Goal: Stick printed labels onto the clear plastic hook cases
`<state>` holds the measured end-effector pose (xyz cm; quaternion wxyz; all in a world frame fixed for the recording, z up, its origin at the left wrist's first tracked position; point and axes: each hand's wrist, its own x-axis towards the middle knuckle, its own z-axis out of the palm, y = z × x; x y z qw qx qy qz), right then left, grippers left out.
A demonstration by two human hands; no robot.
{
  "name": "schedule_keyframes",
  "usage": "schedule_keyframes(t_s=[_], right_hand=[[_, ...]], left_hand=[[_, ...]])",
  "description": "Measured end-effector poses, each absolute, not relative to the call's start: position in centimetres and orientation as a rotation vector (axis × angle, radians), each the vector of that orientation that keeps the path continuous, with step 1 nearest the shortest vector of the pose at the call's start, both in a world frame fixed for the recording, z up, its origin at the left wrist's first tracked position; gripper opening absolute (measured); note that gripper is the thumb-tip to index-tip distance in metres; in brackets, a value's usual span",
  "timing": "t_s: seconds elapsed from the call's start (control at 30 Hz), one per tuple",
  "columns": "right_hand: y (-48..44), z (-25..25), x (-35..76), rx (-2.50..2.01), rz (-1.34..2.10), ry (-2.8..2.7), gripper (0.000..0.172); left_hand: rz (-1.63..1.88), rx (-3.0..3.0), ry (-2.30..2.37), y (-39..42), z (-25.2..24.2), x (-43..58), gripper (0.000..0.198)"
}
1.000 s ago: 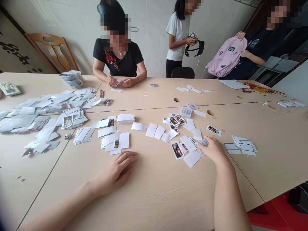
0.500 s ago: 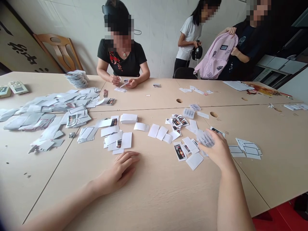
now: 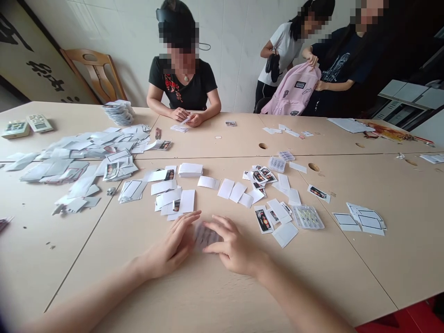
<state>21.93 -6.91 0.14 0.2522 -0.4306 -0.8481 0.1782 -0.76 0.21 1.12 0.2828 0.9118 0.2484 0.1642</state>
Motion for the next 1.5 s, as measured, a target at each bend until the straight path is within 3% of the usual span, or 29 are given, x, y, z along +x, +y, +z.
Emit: schedule_keyframes(t_s=[0.17,0.3,0.4,0.7,0.93,1.23,1.37,1.5], right_hand=[[-6.8,0.2,22.0,-1.204,0.56,-2.167,0.038],[-7.0,0.5,21.5,-1.225,0.726,-2.109,0.022],[-7.2,0.1,21.4,-1.227,0.76,-2.089,0.034],[-7.0,-0.6,21.4,-1.248,0.545,-2.165,0.044],[-6.9,-0.6,21.1,-1.359,0.355,-2.082,0.045],[-6.7,-1.3,21.3,-1.566,0.31,-1.899,0.062],[-6.9,-1.2,21.2,-1.541,0.335,-1.953,0.052],[-6.5,-0.8,21.5,-1.511,0.28,-1.978,0.028]], left_hand=[[0.384,2.5,0.622,0.2,1.6,-0.4,0.057],[0.337,2.502,0.579,0.2,1.5,-0.3,0.054],[0.359,2.479,0.61,0.2,1.5,-0.3,0.053],[0.384,2.499,0.742,0.1,1.2,0.2,0.044],[0.534,2.493,0.875,-0.2,0.4,0.3,0.085],[0.486,2.421,0.963,-0.1,0.3,0.2,0.077],[0.478,2.448,0.944,0.0,0.3,0.2,0.073],[0.468,2.476,0.905,0.1,0.4,0.1,0.064]])
